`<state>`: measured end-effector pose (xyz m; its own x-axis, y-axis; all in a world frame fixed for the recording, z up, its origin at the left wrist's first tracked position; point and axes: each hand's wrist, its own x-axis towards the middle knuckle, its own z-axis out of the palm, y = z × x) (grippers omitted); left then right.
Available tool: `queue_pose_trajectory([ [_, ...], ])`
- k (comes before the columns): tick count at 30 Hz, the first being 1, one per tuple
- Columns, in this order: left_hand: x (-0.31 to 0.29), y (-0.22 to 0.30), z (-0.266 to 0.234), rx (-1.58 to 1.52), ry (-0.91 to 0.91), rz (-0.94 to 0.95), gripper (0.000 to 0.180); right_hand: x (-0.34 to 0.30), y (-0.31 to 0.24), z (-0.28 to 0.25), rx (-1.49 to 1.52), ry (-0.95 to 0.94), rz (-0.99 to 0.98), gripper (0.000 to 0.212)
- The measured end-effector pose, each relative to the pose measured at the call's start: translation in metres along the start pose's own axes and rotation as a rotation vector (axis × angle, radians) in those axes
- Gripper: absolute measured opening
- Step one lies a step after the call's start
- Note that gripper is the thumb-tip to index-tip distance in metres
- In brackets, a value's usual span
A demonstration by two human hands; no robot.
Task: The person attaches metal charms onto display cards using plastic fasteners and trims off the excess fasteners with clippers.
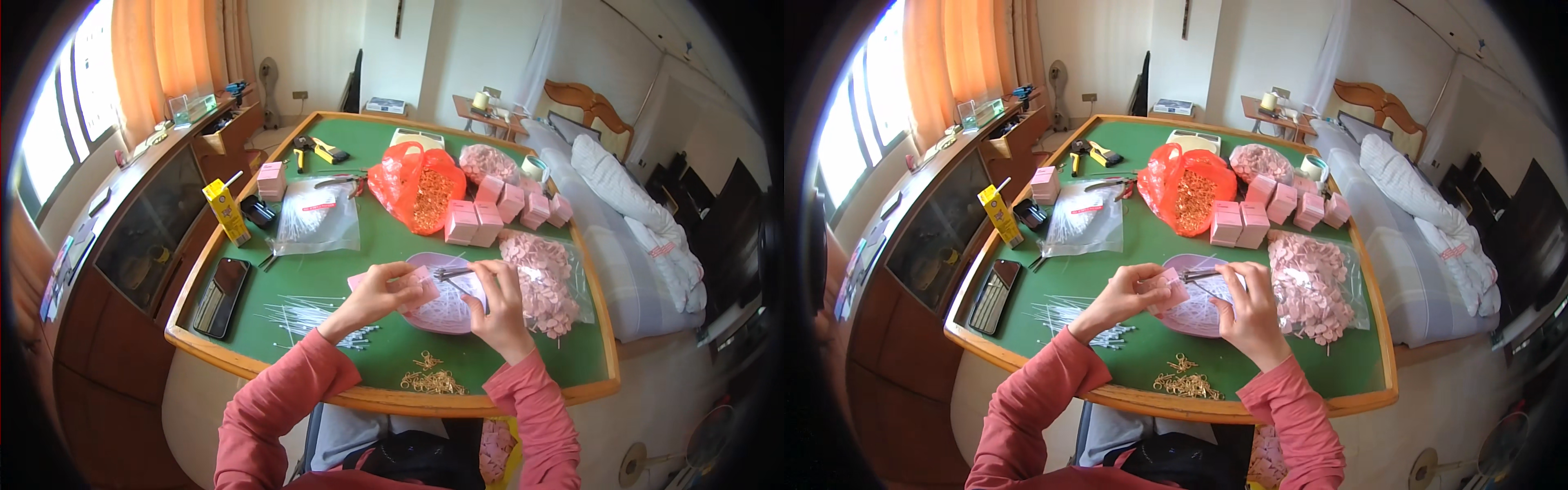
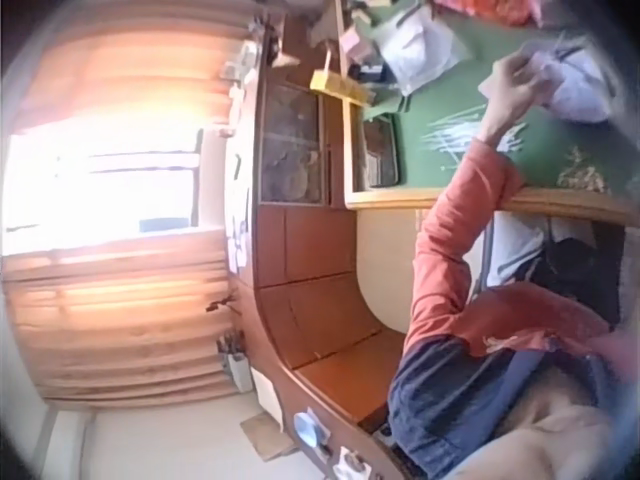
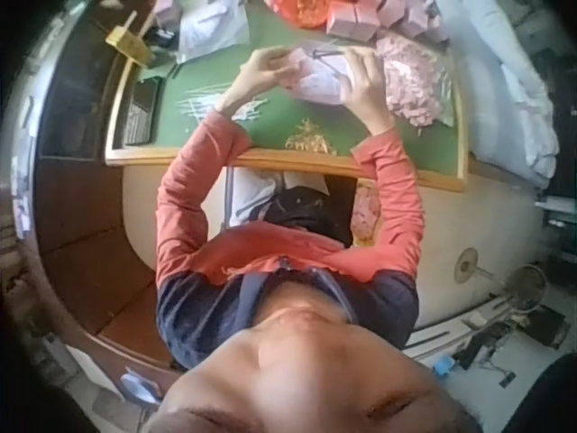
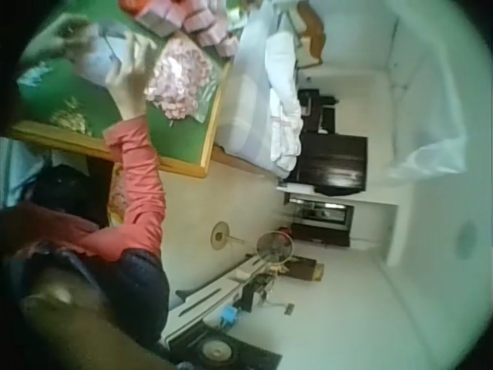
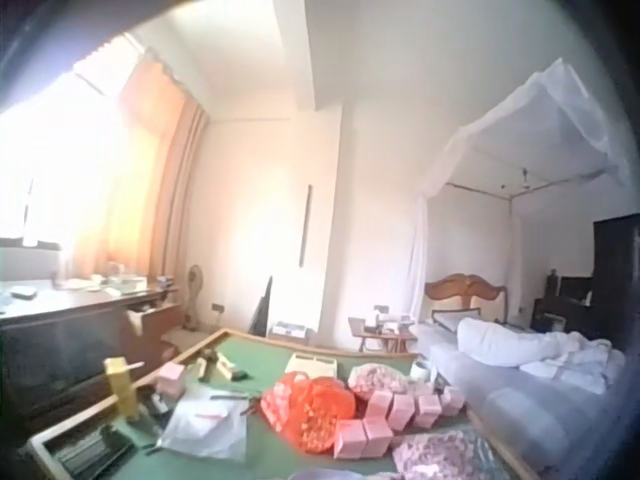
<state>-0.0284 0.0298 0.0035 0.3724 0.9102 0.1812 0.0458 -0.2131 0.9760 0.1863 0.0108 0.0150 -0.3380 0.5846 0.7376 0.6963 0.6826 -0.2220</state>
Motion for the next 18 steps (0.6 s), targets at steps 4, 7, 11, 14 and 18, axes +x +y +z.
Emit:
queue_pose_trajectory([
  [4, 0.000, 0.006, 0.002, -0.001, 0.013, -0.028, 0.035, -0.011, 0.010, 0.011, 0.148, 0.013, 0.092, 0.036],
  [7, 0.000, -0.003, 0.002, -0.066, 0.034, -0.081, 0.025, -0.013, 0.011, 0.008, 0.390, 0.086, 0.225, 0.038],
  [11, 0.001, -0.011, 0.006, 0.350, 0.349, 0.366, 0.013, -0.024, 0.010, -0.020, 0.277, 0.051, 0.193, 0.037],
  [14, 0.000, -0.005, 0.010, 0.578, 0.373, 0.611, 0.016, -0.053, 0.010, -0.039, 0.081, -0.110, 0.064, 0.037],
  [18, -0.002, -0.007, 0.020, 0.449, 0.463, 0.659, 0.015, -0.076, 0.002, -0.046, -0.028, -0.345, 0.145, 0.039],
])
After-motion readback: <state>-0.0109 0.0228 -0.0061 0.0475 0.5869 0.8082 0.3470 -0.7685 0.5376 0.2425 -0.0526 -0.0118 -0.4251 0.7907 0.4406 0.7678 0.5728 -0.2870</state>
